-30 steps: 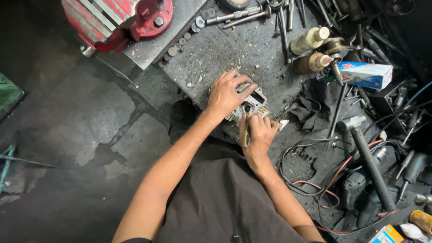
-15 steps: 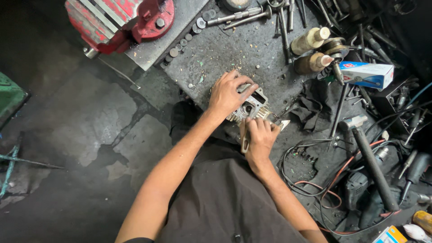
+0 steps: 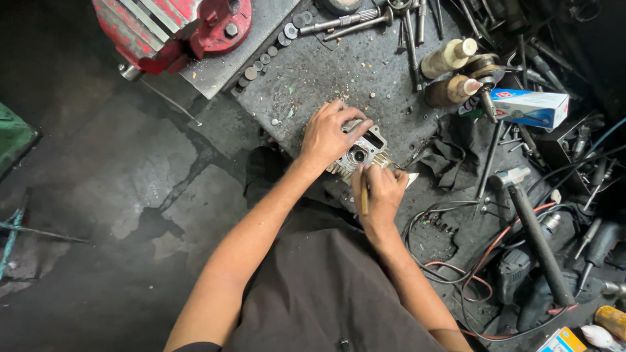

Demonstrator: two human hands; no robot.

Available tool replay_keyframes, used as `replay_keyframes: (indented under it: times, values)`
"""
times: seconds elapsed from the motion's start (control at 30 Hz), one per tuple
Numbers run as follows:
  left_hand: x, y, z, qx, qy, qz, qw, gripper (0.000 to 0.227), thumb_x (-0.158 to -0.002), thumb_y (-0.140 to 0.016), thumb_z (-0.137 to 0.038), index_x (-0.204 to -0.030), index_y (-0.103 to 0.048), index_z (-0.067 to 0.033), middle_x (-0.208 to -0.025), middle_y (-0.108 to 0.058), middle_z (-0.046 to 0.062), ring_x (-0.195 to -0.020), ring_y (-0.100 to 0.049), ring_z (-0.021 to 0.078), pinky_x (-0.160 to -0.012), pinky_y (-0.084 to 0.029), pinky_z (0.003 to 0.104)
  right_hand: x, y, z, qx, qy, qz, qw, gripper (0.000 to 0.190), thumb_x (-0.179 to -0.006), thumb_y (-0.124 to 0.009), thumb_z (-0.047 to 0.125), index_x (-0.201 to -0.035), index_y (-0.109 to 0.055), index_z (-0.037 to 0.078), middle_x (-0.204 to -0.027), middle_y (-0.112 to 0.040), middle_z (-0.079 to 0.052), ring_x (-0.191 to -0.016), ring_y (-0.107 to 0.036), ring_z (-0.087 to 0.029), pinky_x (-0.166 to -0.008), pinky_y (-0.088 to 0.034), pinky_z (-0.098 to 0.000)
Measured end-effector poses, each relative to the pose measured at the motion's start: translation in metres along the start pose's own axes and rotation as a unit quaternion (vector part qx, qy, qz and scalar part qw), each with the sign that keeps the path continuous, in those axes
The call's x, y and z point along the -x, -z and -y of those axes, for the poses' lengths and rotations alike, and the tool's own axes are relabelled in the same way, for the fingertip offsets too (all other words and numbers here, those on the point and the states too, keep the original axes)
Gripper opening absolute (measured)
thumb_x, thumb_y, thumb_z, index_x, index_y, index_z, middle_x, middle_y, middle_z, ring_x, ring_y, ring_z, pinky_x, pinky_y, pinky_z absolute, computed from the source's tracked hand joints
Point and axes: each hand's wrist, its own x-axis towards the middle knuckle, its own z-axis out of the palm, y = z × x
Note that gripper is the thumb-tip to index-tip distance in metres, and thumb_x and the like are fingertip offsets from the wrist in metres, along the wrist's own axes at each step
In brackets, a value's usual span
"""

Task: The person uses a small brush to scrub the interior and exterior surfaces of a metallic engine casing on a cluttered workbench. They rotate the part to access different areas and continue brushing until the end of the clip.

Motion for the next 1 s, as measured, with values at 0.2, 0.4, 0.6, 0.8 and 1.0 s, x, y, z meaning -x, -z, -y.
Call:
replay_keyframes:
  times: [0.2, 0.4, 0.6, 0.8, 1.0]
  values:
    - [0.000, -0.003, 0.004, 0.004, -0.003, -0.006, 1.000, 0.027, -0.088, -0.078, -0.043, -0.091, -0.079, -0.0158, -0.090, -0.066, 0.008, -0.092, -0.065, 0.0313, -0.083, -0.052, 0.044, -0.016, 0.000, -0.027, -0.097, -0.118, 0.065, 0.986, 0.029, -0.093, -0.076, 0.011, -0.079, -0.051, 0.005, -0.063, -0.054, -0.007, -0.058, -0.047, -0.020, -0.065, -0.039, -0.0387]
    - [-0.002, 0.000, 0.001, 0.002, 0.000, -0.003, 1.000, 0.027, -0.087, -0.079, -0.042, -0.090, -0.079, -0.0161, -0.089, -0.065, 0.009, -0.091, -0.064, 0.0314, -0.082, -0.052, 0.044, -0.025, -0.008, -0.052, -0.287, -0.247, 0.133, 0.916, 0.026, -0.099, -0.071, 0.014, -0.082, -0.054, 0.004, -0.067, -0.055, 0.000, -0.060, -0.047, -0.004, -0.050, -0.037, -0.0259]
    - [0.001, -0.004, 0.004, 0.010, 0.000, -0.004, 1.000, 0.026, -0.087, -0.079, -0.043, -0.090, -0.079, -0.0163, -0.090, -0.065, 0.008, -0.093, -0.064, 0.0310, -0.084, -0.052, 0.043, -0.009, -0.015, -0.056, -0.381, -0.282, 0.103, 0.875, 0.025, -0.102, -0.068, 0.012, -0.083, -0.053, 0.005, -0.073, -0.059, 0.002, -0.064, -0.051, -0.002, -0.054, -0.039, -0.0216]
    - [0.000, -0.001, 0.005, 0.015, -0.005, -0.012, 1.000, 0.027, -0.086, -0.079, -0.043, -0.090, -0.079, -0.0163, -0.089, -0.065, 0.008, -0.094, -0.064, 0.0298, -0.085, -0.052, 0.043, -0.026, -0.008, -0.060, -0.369, -0.271, 0.174, 0.872, 0.028, -0.101, -0.067, 0.013, -0.079, -0.051, 0.005, -0.067, -0.060, 0.002, -0.059, -0.053, -0.003, -0.051, -0.041, -0.0217]
    - [0.001, -0.003, 0.003, 0.014, 0.003, 0.000, 1.000, 0.028, -0.086, -0.079, -0.044, -0.091, -0.079, -0.0166, -0.090, -0.065, 0.008, -0.095, -0.064, 0.0299, -0.085, -0.052, 0.043, -0.033, -0.004, -0.061, -0.241, -0.194, 0.188, 0.932, 0.027, -0.100, -0.071, 0.012, -0.081, -0.054, 0.003, -0.066, -0.058, -0.001, -0.060, -0.049, -0.006, -0.052, -0.040, -0.0238]
